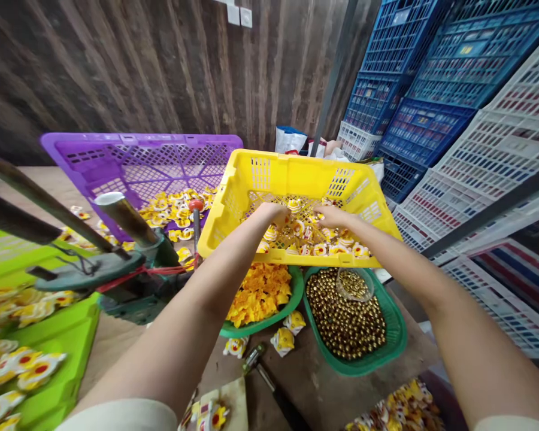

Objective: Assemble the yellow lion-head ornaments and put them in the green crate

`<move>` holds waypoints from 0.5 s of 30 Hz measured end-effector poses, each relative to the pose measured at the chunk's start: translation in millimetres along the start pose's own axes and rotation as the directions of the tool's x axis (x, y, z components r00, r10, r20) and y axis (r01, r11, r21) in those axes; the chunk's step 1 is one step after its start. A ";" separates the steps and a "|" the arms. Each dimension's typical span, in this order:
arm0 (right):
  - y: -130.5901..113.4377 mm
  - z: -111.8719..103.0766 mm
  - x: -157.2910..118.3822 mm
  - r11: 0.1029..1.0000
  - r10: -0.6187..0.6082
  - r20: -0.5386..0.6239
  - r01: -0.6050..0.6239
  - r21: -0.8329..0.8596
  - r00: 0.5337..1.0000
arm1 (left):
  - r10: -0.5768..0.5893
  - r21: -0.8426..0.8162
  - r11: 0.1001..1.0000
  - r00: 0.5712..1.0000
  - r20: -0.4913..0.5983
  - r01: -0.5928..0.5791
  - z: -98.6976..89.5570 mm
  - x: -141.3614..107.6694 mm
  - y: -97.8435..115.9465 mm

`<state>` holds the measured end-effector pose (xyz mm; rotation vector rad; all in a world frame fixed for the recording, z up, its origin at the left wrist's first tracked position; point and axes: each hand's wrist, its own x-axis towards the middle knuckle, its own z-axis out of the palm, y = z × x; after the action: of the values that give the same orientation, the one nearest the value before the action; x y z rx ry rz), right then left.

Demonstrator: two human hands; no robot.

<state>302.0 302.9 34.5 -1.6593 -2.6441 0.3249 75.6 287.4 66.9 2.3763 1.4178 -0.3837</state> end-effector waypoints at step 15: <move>-58.4 -40.4 12.8 0.955 0.096 0.077 -0.114 0.275 0.992 | -0.229 -0.001 0.973 0.959 -0.165 0.232 -33.7 -11.7 -25.0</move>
<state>249.0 296.8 82.9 -1.7232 -2.4136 0.7259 49.8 303.5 98.1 2.3074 1.7825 -0.2649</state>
